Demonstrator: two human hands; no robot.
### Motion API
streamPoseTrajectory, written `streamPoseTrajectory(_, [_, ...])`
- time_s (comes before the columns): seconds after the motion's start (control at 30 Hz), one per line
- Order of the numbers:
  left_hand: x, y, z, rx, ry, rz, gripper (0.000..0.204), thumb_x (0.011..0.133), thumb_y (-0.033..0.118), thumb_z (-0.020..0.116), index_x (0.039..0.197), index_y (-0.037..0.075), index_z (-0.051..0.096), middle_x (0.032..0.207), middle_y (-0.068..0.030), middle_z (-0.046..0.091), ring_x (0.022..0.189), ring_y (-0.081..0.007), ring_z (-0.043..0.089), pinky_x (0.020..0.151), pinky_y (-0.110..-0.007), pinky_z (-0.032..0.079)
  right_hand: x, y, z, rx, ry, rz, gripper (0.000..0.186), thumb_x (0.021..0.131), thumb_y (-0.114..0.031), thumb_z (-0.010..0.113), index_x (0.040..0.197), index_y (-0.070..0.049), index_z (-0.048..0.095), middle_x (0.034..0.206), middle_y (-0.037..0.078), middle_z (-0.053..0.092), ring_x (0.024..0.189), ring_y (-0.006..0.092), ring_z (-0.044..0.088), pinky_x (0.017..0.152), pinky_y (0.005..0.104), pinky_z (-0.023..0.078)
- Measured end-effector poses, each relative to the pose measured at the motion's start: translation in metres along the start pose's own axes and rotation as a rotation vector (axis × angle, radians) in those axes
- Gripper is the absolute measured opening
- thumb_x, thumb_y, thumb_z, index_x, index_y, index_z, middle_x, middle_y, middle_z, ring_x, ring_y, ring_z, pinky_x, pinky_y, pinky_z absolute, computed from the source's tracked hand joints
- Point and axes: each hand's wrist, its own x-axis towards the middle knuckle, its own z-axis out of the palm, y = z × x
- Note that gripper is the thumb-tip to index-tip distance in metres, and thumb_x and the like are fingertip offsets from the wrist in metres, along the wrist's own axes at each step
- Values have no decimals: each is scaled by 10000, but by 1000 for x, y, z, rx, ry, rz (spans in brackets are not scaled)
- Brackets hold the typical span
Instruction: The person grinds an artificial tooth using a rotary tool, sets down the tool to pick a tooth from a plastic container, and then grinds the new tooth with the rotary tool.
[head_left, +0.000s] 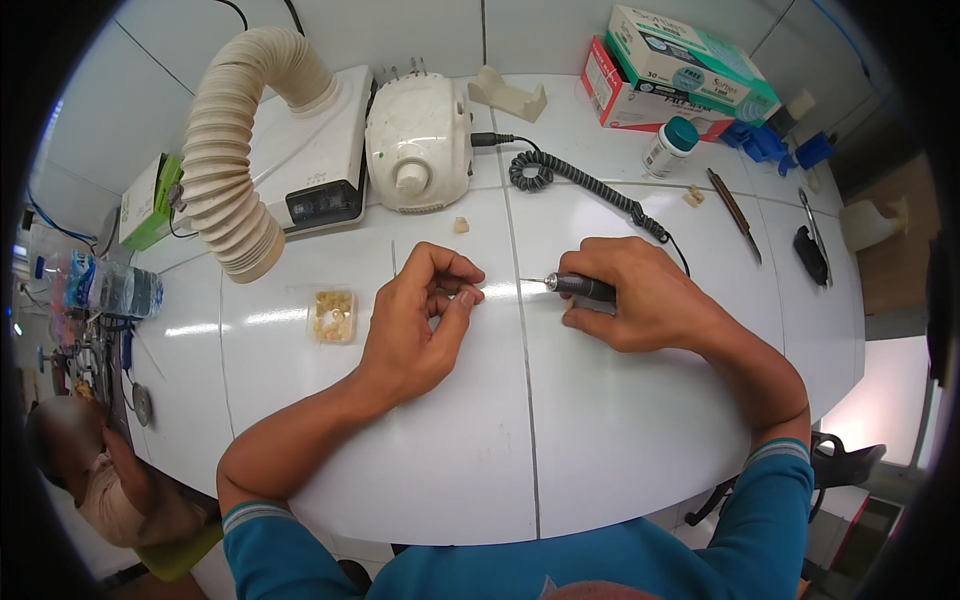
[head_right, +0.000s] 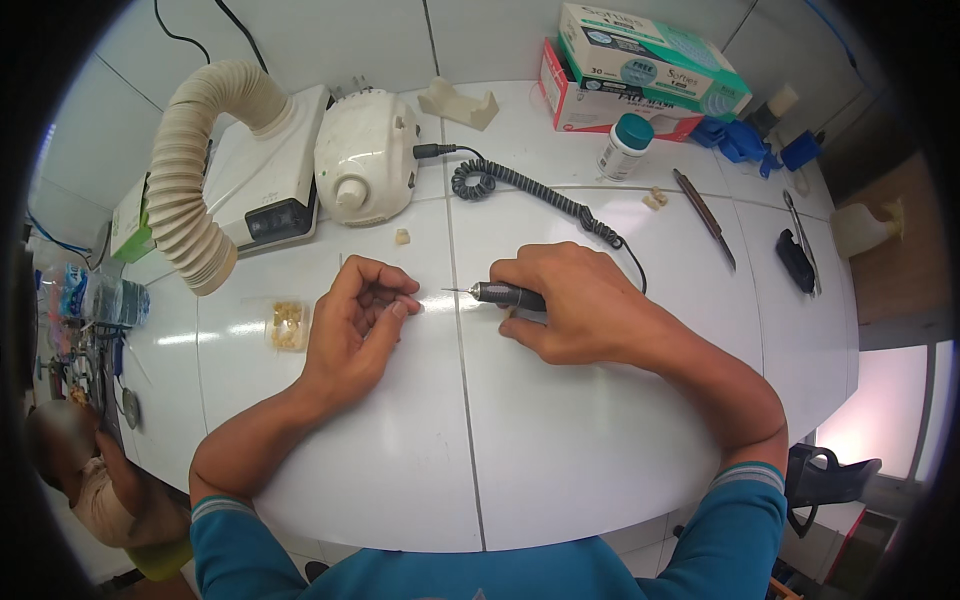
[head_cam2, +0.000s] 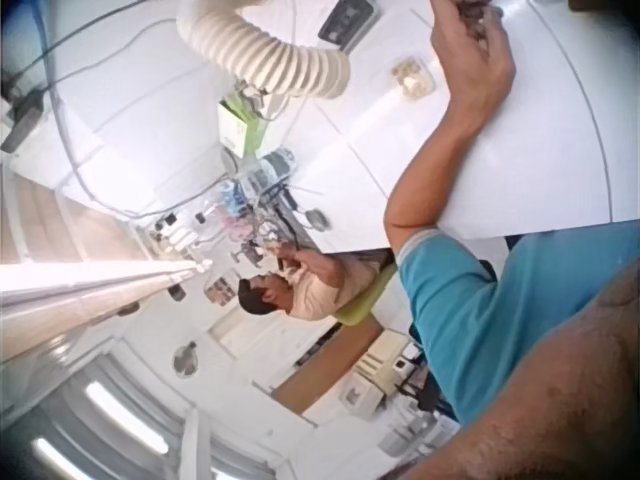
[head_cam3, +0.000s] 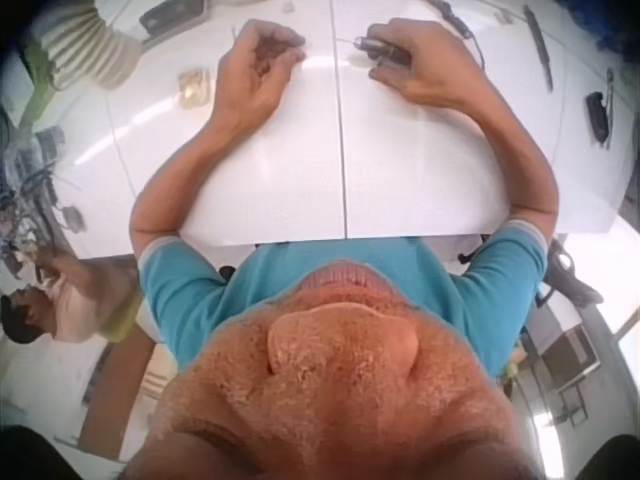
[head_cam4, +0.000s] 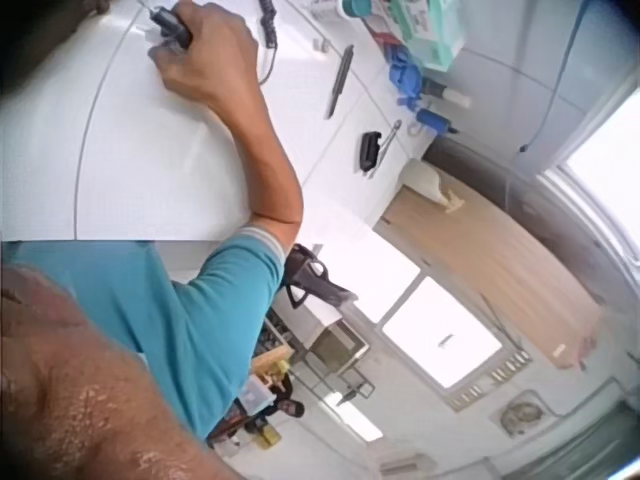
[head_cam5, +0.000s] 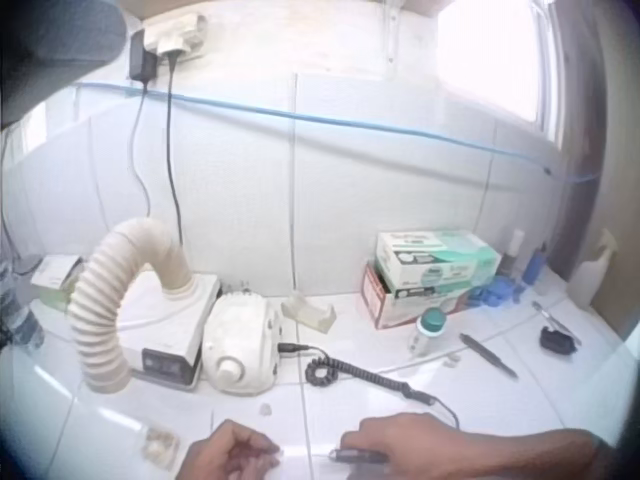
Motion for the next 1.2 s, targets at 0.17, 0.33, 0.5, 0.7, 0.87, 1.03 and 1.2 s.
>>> streamPoseTrajectory(0.17, [-3,-1,-3,29,-20,29,205,1083,-22,621,1281,-23,563,1240,-139,698,1114,-157,710,870,-278,578,0,-10,-6,-38,-52,32,260,953,-219,847,1119,-53,737,994,165,724,964,387,704,837,499,540])
streamPoseTrajectory(0.33, [-4,-1,-5,15,-53,34,200,1074,7,694,1242,-43,600,1178,-145,740,1090,-158,746,876,-275,616,7,-22,-1,-13,-50,149,260,984,-216,828,1088,-4,718,1010,202,755,924,406,729,819,494,545])
streamPoseTrajectory(0.5, [-2,0,-9,-133,-124,-59,177,1104,34,675,1258,-27,614,1176,-126,755,1063,-161,778,843,-288,644,17,-35,12,271,124,-48,243,937,-111,870,1063,4,696,948,179,740,790,393,730,713,433,544])
streamPoseTrajectory(0.7, [-1,0,-9,-220,-104,-16,174,1095,5,673,1253,-22,605,1162,-131,771,1079,-161,779,805,-277,652,39,-46,16,269,203,-235,242,882,2,868,1039,-2,685,953,158,725,801,358,734,708,416,559])
streamPoseTrajectory(0.87, [4,-5,-9,-244,-112,-23,163,1081,-25,673,1237,-21,624,1163,-113,743,1061,-150,765,830,-284,646,37,-42,22,298,235,-223,243,871,15,864,1031,-9,683,942,157,721,806,358,740,689,426,554])
streamPoseTrajectory(1.03, [5,-4,-5,-251,-52,-35,192,1062,-27,690,1255,-35,693,1163,-122,727,1072,-157,763,876,-277,641,35,-34,24,256,244,-147,227,905,-120,887,986,-45,689,877,134,735,761,352,734,672,437,553])
streamPoseTrajectory(1.2, [2,6,-8,-127,-25,-32,288,1065,-48,667,1349,-13,699,1228,-83,643,1044,-128,731,821,-270,598,29,-22,6,-51,209,-55,467,983,-496,824,924,-54,690,804,138,726,702,356,720,634,452,544])
